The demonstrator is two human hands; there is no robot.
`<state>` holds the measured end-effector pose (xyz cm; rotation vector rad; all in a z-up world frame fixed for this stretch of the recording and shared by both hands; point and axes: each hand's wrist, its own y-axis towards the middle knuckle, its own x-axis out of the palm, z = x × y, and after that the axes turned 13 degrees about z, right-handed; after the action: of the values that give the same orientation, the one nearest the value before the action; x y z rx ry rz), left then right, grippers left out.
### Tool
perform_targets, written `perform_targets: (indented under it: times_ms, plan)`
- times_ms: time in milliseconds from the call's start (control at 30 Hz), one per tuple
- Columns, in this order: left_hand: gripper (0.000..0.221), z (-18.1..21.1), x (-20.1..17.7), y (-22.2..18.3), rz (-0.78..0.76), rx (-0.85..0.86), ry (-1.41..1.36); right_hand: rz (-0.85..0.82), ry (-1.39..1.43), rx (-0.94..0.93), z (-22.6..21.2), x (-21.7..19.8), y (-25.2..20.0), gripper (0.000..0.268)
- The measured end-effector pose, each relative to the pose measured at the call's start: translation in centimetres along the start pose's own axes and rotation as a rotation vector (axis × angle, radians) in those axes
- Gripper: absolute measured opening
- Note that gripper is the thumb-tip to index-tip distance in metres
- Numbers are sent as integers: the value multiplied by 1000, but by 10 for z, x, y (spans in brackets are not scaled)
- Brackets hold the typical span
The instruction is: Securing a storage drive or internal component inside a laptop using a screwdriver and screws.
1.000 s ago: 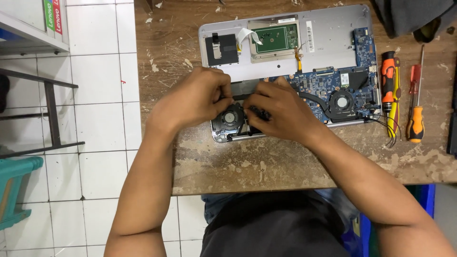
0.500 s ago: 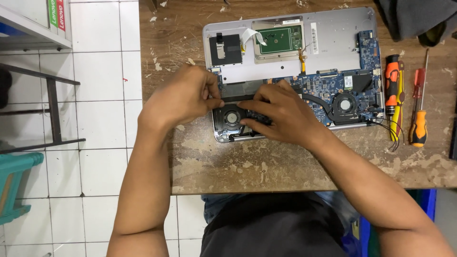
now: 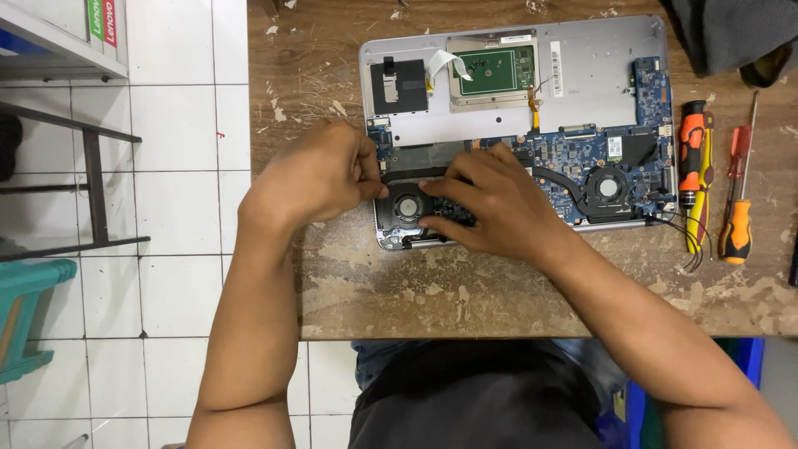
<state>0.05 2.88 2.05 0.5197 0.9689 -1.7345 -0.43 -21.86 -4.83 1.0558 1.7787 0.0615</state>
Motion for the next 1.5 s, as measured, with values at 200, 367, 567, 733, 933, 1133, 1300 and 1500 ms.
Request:
perform_targets:
  times_ms: [200, 367, 567, 733, 933, 1133, 1300, 1500]
  plan:
    - [19, 0, 10, 0, 23, -17, 30, -15, -17, 26, -4, 2, 0, 30]
    - [14, 2, 8, -4, 16, 6, 67, 13, -39, 17, -7, 2, -1, 29]
    - [10, 5, 25, -3, -32, 227, -46, 0, -36, -2, -9, -2, -2, 27]
    - [14, 11, 32, -4, 12, 454, -170, 24, -34, -27, -2, 0, -11, 23]
    - [12, 6, 55, 13, 217, 677, -216, 89, 40, -37, -5, -12, -7, 13]
    - [6, 21, 63, 16, 333, 798, -149, 144, 34, -79, 13, -15, -18, 10]
    - [2, 32, 74, 15, 470, 865, -132, 121, 22, -42, 14, -30, -16, 10]
    - [2, 39, 97, 16, 597, 864, -124, 105, 3, -76, 19, -49, -18, 8]
